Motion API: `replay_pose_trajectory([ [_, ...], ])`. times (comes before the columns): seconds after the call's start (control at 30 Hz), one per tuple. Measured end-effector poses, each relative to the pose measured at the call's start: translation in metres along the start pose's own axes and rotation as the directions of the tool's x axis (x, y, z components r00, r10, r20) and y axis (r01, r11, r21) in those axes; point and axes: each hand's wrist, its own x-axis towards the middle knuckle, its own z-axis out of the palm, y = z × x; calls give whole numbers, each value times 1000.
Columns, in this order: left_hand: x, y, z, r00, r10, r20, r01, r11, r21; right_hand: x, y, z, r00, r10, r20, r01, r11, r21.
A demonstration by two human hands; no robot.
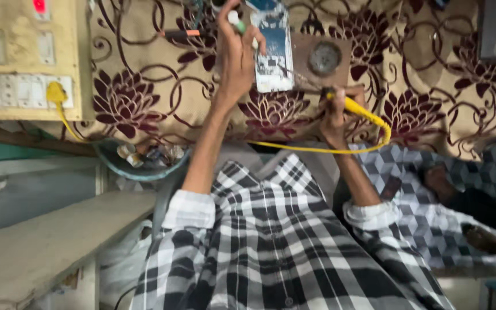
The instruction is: The person solders a small circuit board using a soldering iron and solder wire. They repeatedly apply heat and solder to various points on the board while seated at a cluttered workbench.
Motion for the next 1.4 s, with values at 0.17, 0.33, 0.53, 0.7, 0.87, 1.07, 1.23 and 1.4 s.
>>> replay_pose_trajectory([
  [0.17, -9, -9, 3, 996, -83, -14, 82, 996, -27, 4, -6, 6, 999, -44, 6, 44, 996, 83],
  [0.33, -8, -7, 5, 997, -69, -20, 70, 997, 19, 7, -8, 6, 998, -67, 13, 66, 995, 71],
  [0.53, -8, -1, 3, 1000, 11, 25, -10, 999, -31, 9, -9, 8, 1000, -29, -8, 29, 995, 91],
  [0.7, -15, -1, 3, 993, -43, 107, 67, 969, -236, 8, -12, 9, 1000, -10, -6, 10, 992, 127],
  [0.87, -12, -2, 7, 998, -48, 41, 55, 984, -172, 8, -16, 8, 1000, -6, 7, 5, 997, 80],
  [1.07, -16, -1, 2, 1000, 3, 3, -3, 1000, -1, 10, -13, 9, 1000, -3, 0, 3, 998, 67],
  [1.23, -15, 1, -3, 999, -38, -27, 38, 999, -1, 12, -14, 11, 999, -5, 54, -5, 985, 172],
  [1.4, -18, -7, 2, 997, -64, -35, 61, 996, -60, 12, -12, 10, 999, -37, 37, 31, 989, 142],
])
